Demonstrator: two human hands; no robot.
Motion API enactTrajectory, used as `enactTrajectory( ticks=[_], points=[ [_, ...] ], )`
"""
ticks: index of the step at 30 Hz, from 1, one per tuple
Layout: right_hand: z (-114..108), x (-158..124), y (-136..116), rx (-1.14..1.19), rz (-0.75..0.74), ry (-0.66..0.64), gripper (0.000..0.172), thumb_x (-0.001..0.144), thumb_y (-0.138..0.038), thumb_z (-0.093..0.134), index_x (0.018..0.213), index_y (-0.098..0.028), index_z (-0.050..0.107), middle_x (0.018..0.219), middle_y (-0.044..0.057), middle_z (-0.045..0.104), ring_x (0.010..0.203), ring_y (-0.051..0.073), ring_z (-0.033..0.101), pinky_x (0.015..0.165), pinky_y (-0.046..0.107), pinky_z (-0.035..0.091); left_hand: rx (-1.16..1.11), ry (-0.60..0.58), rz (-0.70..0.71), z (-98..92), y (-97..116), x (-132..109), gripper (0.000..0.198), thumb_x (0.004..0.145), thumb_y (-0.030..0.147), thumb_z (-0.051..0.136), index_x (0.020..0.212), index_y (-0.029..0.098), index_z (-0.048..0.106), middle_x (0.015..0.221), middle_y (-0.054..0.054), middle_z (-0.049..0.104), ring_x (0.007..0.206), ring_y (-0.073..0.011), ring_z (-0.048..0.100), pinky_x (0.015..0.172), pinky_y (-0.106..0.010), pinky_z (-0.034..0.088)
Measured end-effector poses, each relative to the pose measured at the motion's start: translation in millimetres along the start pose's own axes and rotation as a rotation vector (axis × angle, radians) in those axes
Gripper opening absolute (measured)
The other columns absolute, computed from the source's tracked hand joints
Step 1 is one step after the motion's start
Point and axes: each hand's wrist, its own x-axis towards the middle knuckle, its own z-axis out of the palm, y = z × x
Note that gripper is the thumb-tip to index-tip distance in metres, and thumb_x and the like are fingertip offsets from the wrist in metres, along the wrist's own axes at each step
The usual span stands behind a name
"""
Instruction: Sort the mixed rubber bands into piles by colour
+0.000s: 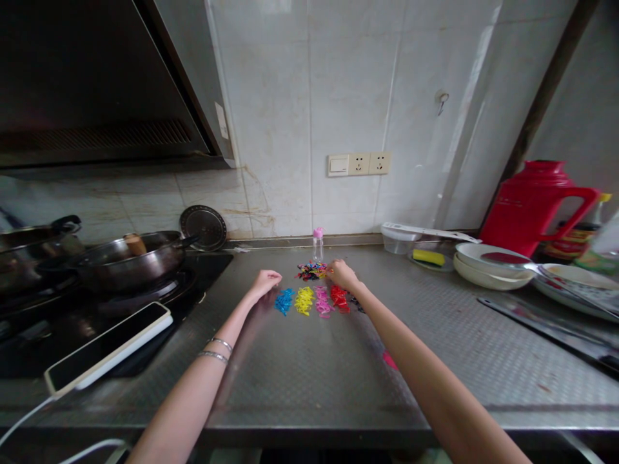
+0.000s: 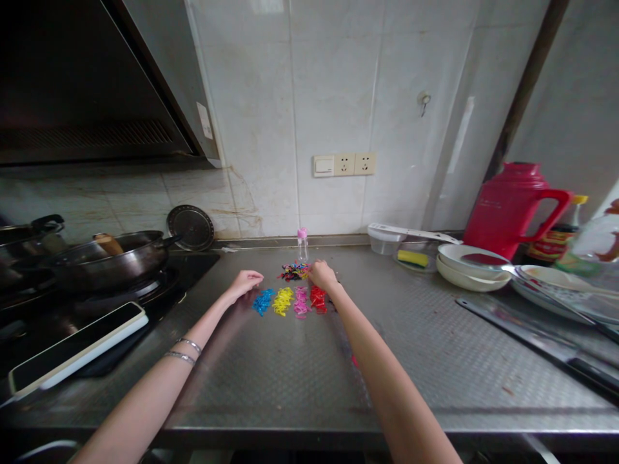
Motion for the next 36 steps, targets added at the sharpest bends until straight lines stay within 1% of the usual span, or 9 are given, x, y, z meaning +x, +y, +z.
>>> enactTrajectory(
  ticks=[4, 7, 12, 15, 19, 22, 26, 32, 36],
  points=[
    [4, 2, 5, 0.013, -0.05, 0.008, 0.022, 0.076, -0.024, 0.047, 0.083, -0.014, 0.066, 0.091, 0.011, 0.059, 0.089, 0.016, 0.051, 0.078, 0.021, 0.035, 0.016, 0.011, -0.034, 0.6, 1, 0, 0.023, 0.067, 0.014, 0.053, 0.087, 0.009, 0.062, 0.058, -0.003, 0.061, 0.045, -0.007, 0.047, 0.044, -0.017, 0.034],
    [6, 2, 8, 0.036, -0.052, -0.009, 0.023, 0.076, -0.022, 0.046, 0.083, -0.014, 0.066, 0.092, 0.01, 0.058, 0.089, 0.015, 0.05, 0.079, 0.021, 0.035, 0.016, 0.013, -0.043, 0.6, 2, 0, 0.023, 0.067, 0.013, 0.052, 0.088, 0.009, 0.062, 0.057, -0.003, 0.06, 0.044, -0.0071, 0.047, 0.043, -0.016, 0.034],
    [2, 2, 8, 0.067, -0.048, 0.014, 0.024, 0.075, -0.024, 0.045, 0.086, -0.015, 0.065, 0.092, 0.009, 0.058, 0.088, 0.015, 0.05, 0.079, 0.021, 0.035, -0.004, 0.017, -0.046, 0.6, 4, -2, 0.023, 0.067, 0.013, 0.052, 0.088, 0.009, 0.062, 0.055, -0.001, 0.059, 0.043, -0.0069, 0.046, 0.044, -0.017, 0.034],
    [-1, 4, 8, 0.093, -0.045, 0.024, 0.025, 0.074, -0.025, 0.046, 0.087, -0.016, 0.065, 0.091, 0.008, 0.06, 0.084, 0.015, 0.052, 0.075, 0.02, 0.036, -0.014, 0.019, -0.048, 0.9, 4, -2, 0.023, 0.067, 0.012, 0.052, 0.087, 0.009, 0.062, 0.054, -0.001, 0.059, 0.042, -0.0068, 0.046, 0.044, -0.017, 0.034],
    [-5, 7, 7, 0.143, 0.01, -0.035, 0.025, 0.073, -0.025, 0.046, 0.086, -0.015, 0.065, 0.081, 0.006, 0.064, 0.073, 0.012, 0.055, 0.064, 0.017, 0.037, -0.015, 0.014, -0.043, 1.1, 4, -2, 0.022, 0.068, 0.011, 0.051, 0.087, 0.009, 0.062, 0.053, -0.001, 0.058, 0.042, -0.0066, 0.045, 0.044, -0.017, 0.034],
    [-6, 8, 7, 0.168, -0.006, -0.041, 0.024, 0.073, -0.024, 0.046, 0.083, -0.014, 0.066, 0.075, 0.005, 0.064, 0.067, 0.011, 0.054, 0.058, 0.016, 0.035, -0.011, 0.008, -0.044, 0.9, 4, -2, 0.022, 0.068, 0.012, 0.051, 0.087, 0.009, 0.062, 0.053, -0.001, 0.058, 0.043, -0.0068, 0.046, 0.045, -0.017, 0.034],
    [-3, 9, 8, 0.17, -0.052, -0.005, 0.024, 0.073, -0.022, 0.045, 0.078, -0.012, 0.066, 0.069, 0.005, 0.064, 0.064, 0.011, 0.053, 0.056, 0.017, 0.034, -0.005, 0.001, -0.037, 1.0, 2, -1, 0.022, 0.067, 0.011, 0.052, 0.087, 0.009, 0.062, 0.053, -0.001, 0.058, 0.043, -0.0069, 0.046, 0.045, -0.017, 0.035],
    [-2, 5, 8, 0.164, -0.048, 0.013, 0.023, 0.07, -0.018, 0.045, 0.073, -0.01, 0.067, 0.063, 0.003, 0.062, 0.06, 0.01, 0.05, 0.055, 0.017, 0.032, 0.004, 0.004, -0.03, 1.9, 1, 0, 0.022, 0.069, 0.011, 0.05, 0.087, 0.009, 0.062, 0.053, 0.0, 0.058, 0.041, -0.0061, 0.044, 0.044, -0.017, 0.034],
    [-2, 5, 7, 0.22, -0.05, 0.022, 0.022, 0.07, -0.02, 0.047, 0.073, -0.011, 0.067, 0.061, 0.003, 0.061, 0.058, 0.01, 0.05, 0.052, 0.017, 0.031, 0.011, 0.004, -0.045, 1.7, 3, -2, 0.022, 0.069, 0.011, 0.049, 0.087, 0.009, 0.063, 0.052, 0.0, 0.057, 0.04, -0.0058, 0.044, 0.043, -0.017, 0.034]
  ],
)
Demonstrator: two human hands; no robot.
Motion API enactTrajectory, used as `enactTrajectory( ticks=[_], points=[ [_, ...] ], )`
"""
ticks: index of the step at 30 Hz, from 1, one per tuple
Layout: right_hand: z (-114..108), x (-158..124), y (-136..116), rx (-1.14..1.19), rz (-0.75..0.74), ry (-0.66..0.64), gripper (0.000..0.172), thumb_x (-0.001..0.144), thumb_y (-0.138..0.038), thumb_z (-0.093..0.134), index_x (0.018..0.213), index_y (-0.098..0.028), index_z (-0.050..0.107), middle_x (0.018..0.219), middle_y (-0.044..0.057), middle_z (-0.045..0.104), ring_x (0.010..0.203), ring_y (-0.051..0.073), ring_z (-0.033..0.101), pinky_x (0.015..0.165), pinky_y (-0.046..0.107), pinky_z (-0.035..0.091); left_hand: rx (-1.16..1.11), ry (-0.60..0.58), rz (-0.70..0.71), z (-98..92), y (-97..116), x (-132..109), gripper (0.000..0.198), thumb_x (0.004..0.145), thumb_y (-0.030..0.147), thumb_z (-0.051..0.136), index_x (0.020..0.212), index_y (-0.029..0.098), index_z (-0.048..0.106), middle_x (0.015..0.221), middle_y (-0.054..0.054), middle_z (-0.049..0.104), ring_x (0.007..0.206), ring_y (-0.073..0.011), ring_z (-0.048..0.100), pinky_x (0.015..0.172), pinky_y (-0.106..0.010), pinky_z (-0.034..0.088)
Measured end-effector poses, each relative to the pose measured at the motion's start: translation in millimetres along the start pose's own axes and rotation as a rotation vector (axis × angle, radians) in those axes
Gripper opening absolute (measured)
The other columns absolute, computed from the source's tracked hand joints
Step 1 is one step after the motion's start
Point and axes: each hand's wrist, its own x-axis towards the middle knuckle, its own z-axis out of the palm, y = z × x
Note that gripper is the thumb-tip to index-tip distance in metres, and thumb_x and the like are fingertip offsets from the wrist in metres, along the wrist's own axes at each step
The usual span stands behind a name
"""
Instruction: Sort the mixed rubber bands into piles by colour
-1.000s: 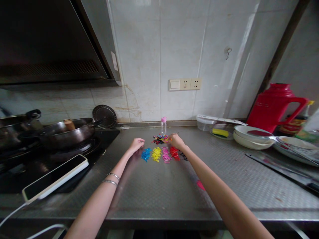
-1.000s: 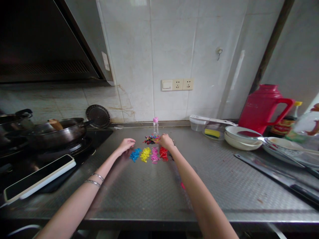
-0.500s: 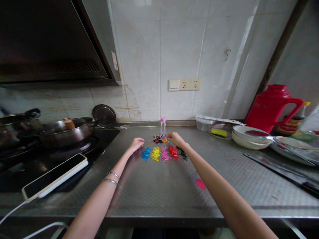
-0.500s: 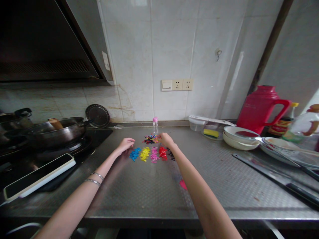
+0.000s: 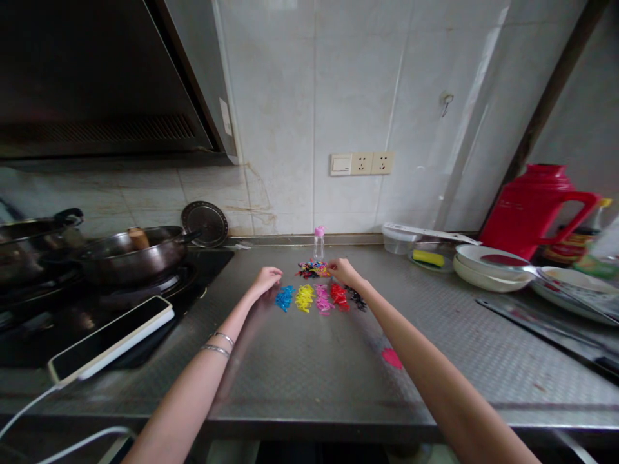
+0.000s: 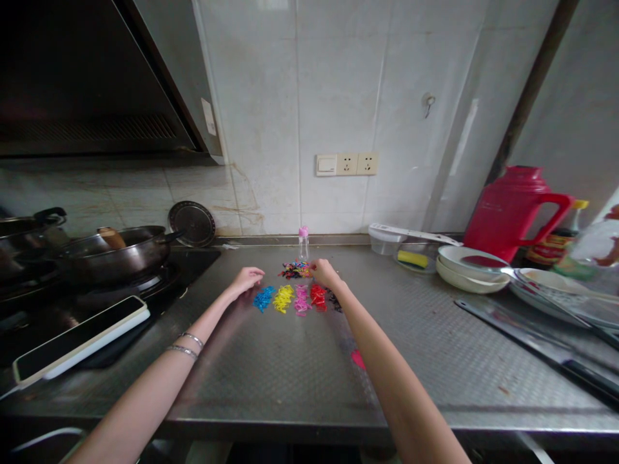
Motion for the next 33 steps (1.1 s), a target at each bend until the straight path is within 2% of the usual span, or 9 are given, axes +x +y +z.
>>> enactTrajectory(
  ticks=[5, 11, 14, 17, 21, 25, 29, 33],
  points=[
    [6, -1, -17, 0.065, -0.055, -0.019, 0.019, 0.071, -0.022, 0.051, 0.074, -0.013, 0.067, 0.064, 0.002, 0.064, 0.06, 0.011, 0.054, 0.054, 0.017, 0.035, 0.009, 0.007, 0.002, 0.6, -2, 2, 0.022, 0.068, 0.01, 0.051, 0.087, 0.009, 0.063, 0.054, -0.001, 0.059, 0.041, -0.0066, 0.046, 0.044, -0.017, 0.035],
    [18, -12, -55, 0.03, -0.234, -0.108, 0.021, 0.073, -0.017, 0.049, 0.084, -0.018, 0.067, 0.08, 0.004, 0.067, 0.072, 0.013, 0.059, 0.065, 0.019, 0.04, -0.008, 0.012, 0.045, 3.8, -17, 14, 0.02, 0.068, 0.011, 0.052, 0.085, 0.009, 0.063, 0.055, -0.002, 0.06, 0.048, -0.0086, 0.051, 0.048, -0.018, 0.038],
    [19, -16, -66, -0.017, -0.251, -0.191, 0.023, 0.071, -0.015, 0.05, 0.085, -0.018, 0.067, 0.084, 0.005, 0.067, 0.079, 0.014, 0.059, 0.071, 0.019, 0.04, -0.008, 0.004, 0.066, 4.4, -23, 19, 0.02, 0.068, 0.01, 0.051, 0.084, 0.009, 0.063, 0.055, -0.002, 0.059, 0.05, -0.0093, 0.052, 0.049, -0.018, 0.039],
    [12, -18, -69, -0.024, -0.251, -0.201, 0.025, 0.071, -0.014, 0.049, 0.087, -0.018, 0.067, 0.089, 0.005, 0.066, 0.083, 0.015, 0.058, 0.075, 0.02, 0.04, 0.008, 0.001, 0.081, 4.4, -25, 19, 0.021, 0.066, 0.01, 0.051, 0.084, 0.009, 0.063, 0.056, -0.002, 0.059, 0.052, -0.01, 0.053, 0.051, -0.019, 0.039],
    [-3, -24, -62, 0.014, -0.234, -0.138, 0.025, 0.072, -0.016, 0.047, 0.088, -0.019, 0.066, 0.09, 0.004, 0.066, 0.084, 0.014, 0.058, 0.076, 0.021, 0.041, 0.035, 0.014, 0.106, 5.0, -25, 20, 0.022, 0.066, 0.012, 0.05, 0.084, 0.008, 0.063, 0.058, -0.004, 0.061, 0.054, -0.0114, 0.055, 0.053, -0.02, 0.041],
    [-16, -37, -44, 0.054, -0.195, -0.013, 0.023, 0.072, -0.019, 0.048, 0.085, -0.017, 0.067, 0.088, 0.005, 0.066, 0.082, 0.014, 0.058, 0.075, 0.021, 0.04, 0.07, 0.014, 0.167, 5.9, -26, 23, 0.022, 0.066, 0.015, 0.051, 0.082, 0.008, 0.063, 0.067, -0.007, 0.064, 0.06, -0.0134, 0.058, 0.057, -0.022, 0.043],
    [-23, -49, -20, 0.062, -0.094, 0.099, 0.024, 0.071, -0.019, 0.047, 0.084, -0.017, 0.067, 0.088, 0.005, 0.066, 0.084, 0.015, 0.058, 0.078, 0.022, 0.04, 0.127, 0.03, 0.265, 8.1, -23, 24, 0.017, 0.065, 0.019, 0.053, 0.073, 0.01, 0.065, 0.074, -0.008, 0.066, 0.069, -0.015, 0.059, 0.065, -0.023, 0.044],
    [-25, -52, -3, 0.059, 0.0, 0.137, 0.027, 0.069, -0.019, 0.047, 0.086, -0.018, 0.067, 0.088, 0.004, 0.066, 0.084, 0.015, 0.058, 0.077, 0.022, 0.04, 0.207, 0.007, 0.283, 13.6, -15, 21, 0.018, 0.065, 0.021, 0.052, 0.071, 0.011, 0.066, 0.071, -0.007, 0.066, 0.068, -0.0148, 0.059, 0.064, -0.023, 0.043]
  ],
)
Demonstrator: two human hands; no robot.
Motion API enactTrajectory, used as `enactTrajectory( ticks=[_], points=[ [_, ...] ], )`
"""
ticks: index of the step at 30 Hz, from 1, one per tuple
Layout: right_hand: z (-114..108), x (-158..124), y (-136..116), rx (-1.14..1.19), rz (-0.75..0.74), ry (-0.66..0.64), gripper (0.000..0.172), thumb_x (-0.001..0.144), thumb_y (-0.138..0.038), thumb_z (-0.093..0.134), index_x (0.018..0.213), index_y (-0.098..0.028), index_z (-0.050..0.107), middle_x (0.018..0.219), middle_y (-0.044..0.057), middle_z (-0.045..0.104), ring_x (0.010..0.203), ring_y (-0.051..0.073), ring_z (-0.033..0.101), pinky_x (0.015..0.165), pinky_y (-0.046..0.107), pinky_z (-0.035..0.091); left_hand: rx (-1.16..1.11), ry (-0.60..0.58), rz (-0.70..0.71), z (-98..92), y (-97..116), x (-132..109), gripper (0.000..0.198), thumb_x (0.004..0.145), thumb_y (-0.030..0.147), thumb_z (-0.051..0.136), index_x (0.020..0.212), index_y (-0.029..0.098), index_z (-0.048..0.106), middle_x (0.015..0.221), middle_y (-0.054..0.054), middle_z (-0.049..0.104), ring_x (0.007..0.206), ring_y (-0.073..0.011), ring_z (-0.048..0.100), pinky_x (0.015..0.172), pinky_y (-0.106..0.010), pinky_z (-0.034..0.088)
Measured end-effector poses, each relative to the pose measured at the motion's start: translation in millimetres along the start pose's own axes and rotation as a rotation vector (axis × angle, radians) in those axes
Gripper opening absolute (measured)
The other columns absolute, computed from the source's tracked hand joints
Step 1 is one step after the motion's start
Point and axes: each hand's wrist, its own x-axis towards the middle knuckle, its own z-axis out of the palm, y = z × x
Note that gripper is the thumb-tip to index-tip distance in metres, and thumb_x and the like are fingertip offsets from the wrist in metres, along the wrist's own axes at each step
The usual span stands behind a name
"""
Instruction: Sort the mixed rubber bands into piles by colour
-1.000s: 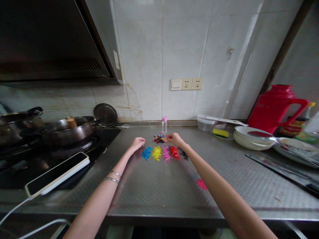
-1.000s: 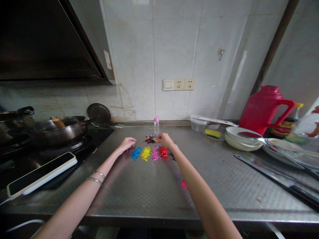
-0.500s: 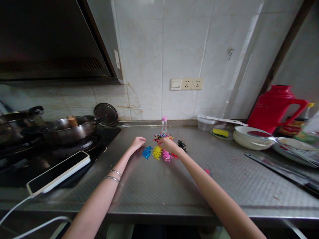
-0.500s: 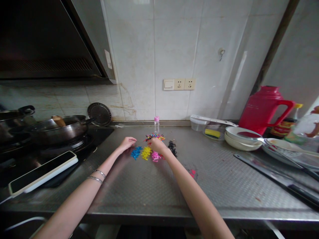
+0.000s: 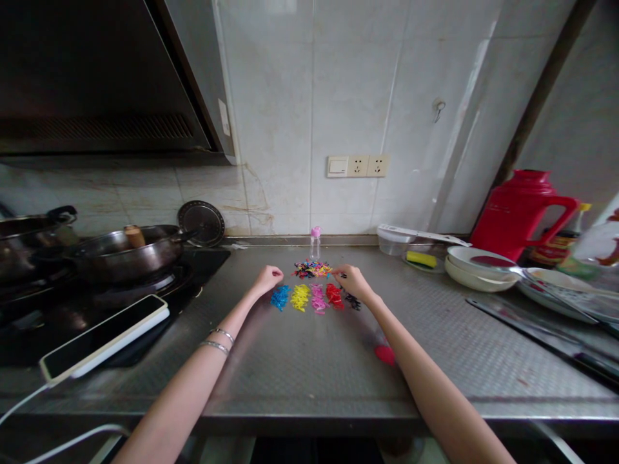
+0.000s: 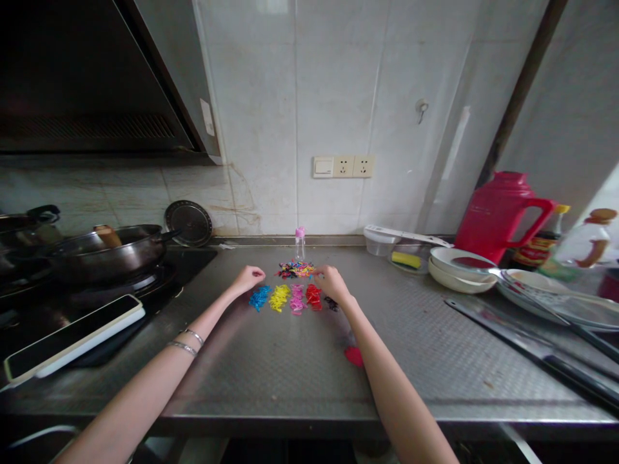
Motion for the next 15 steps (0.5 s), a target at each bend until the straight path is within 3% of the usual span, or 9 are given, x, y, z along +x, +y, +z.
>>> enactTrajectory(
  ticks=[9, 15],
  points=[
    [1, 1, 9, -0.021, 0.068, -0.015, 0.028, 0.069, -0.019, 0.046, 0.087, -0.019, 0.067, 0.089, 0.004, 0.066, 0.085, 0.015, 0.058, 0.077, 0.021, 0.041, 0.278, -0.053, -0.004, 16.0, 18, 18, 0.018, 0.064, 0.025, 0.055, 0.073, 0.015, 0.067, 0.071, -0.005, 0.065, 0.064, -0.013, 0.055, 0.061, -0.021, 0.04],
    [-3, -1, 4, -0.034, 0.094, -0.049, 0.027, 0.07, -0.02, 0.046, 0.089, -0.019, 0.067, 0.092, 0.004, 0.065, 0.087, 0.016, 0.058, 0.078, 0.022, 0.04, 0.297, 0.004, 0.011, 27.3, 27, 26, 0.012, 0.063, 0.023, 0.056, 0.066, 0.017, 0.067, 0.069, -0.007, 0.064, 0.063, -0.015, 0.055, 0.06, -0.022, 0.039]
  ],
)
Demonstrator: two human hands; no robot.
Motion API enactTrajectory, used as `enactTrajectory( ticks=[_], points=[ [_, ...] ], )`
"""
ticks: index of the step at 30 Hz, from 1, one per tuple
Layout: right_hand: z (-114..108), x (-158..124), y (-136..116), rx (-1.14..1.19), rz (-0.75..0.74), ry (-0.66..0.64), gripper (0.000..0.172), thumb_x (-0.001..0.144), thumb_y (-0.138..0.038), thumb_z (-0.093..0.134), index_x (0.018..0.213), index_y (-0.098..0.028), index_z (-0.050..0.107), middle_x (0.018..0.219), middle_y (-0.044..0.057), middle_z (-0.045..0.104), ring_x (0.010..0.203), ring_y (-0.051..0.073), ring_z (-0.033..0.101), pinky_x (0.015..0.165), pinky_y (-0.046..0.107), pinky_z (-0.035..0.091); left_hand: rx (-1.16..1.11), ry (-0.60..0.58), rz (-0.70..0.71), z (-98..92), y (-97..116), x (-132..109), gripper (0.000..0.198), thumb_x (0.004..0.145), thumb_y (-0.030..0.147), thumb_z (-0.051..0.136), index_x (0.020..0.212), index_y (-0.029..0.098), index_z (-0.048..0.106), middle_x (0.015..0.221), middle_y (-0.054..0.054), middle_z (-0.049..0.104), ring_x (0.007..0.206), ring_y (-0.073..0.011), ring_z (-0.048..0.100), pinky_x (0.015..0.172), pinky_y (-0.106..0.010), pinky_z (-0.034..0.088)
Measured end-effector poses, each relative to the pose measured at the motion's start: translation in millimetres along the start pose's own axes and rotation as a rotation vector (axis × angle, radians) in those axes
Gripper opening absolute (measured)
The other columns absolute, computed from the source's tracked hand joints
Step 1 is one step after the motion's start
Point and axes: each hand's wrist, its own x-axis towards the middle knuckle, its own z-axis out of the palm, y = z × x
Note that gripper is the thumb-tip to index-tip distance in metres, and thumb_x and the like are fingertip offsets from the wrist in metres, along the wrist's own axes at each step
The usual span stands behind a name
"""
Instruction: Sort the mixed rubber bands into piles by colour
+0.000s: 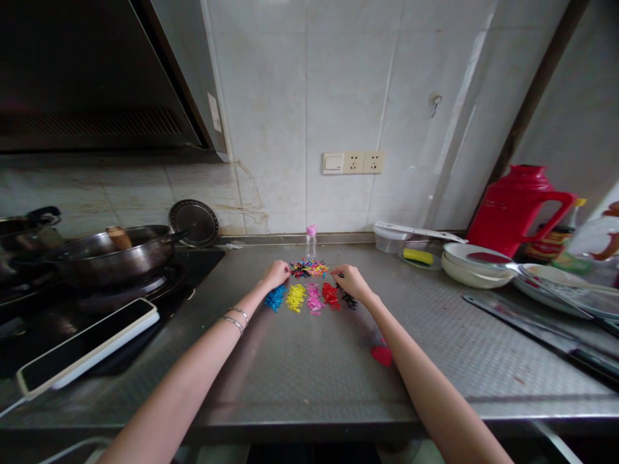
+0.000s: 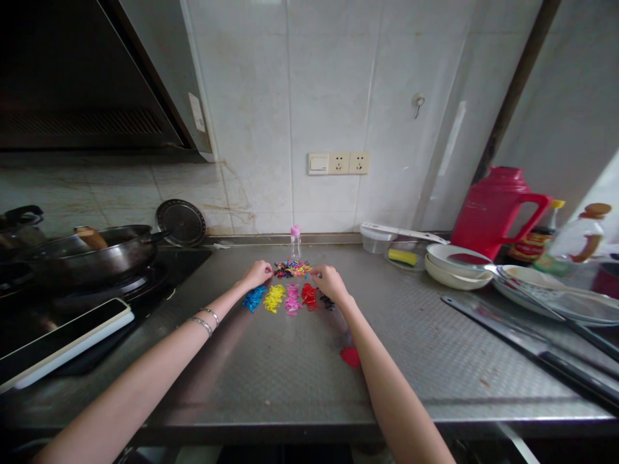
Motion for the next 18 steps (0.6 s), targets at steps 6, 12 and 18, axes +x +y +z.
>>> enactTrajectory(
  ticks=[6, 12, 18],
  points=[
    [-3, -2, -3, -0.035, 0.013, -0.011, 0.028, 0.072, -0.019, 0.046, 0.091, -0.019, 0.066, 0.094, 0.005, 0.065, 0.09, 0.016, 0.057, 0.079, 0.021, 0.04, -0.018, 0.012, -0.003, 2.7, 1, 6, 0.013, 0.063, 0.02, 0.054, 0.063, 0.015, 0.066, 0.068, -0.007, 0.064, 0.061, -0.0146, 0.054, 0.059, -0.022, 0.038],
    [-3, -3, 1, -0.041, 0.003, 0.01, 0.028, 0.071, -0.02, 0.046, 0.09, -0.02, 0.066, 0.093, 0.004, 0.065, 0.088, 0.015, 0.057, 0.079, 0.021, 0.04, -0.155, -0.021, 0.163, 9.5, 16, 10, 0.02, 0.067, 0.023, 0.049, 0.067, 0.012, 0.066, 0.067, -0.006, 0.064, 0.061, -0.0133, 0.054, 0.058, -0.021, 0.038],
    [-5, -4, 2, -0.026, 0.015, 0.006, 0.028, 0.071, -0.02, 0.045, 0.089, -0.019, 0.066, 0.092, 0.004, 0.065, 0.087, 0.015, 0.058, 0.078, 0.021, 0.041, -0.206, -0.097, 0.292, 26.9, 56, -1, 0.018, 0.065, 0.02, 0.051, 0.068, 0.012, 0.067, 0.068, -0.005, 0.065, 0.061, -0.0138, 0.055, 0.06, -0.022, 0.038]
  ],
)
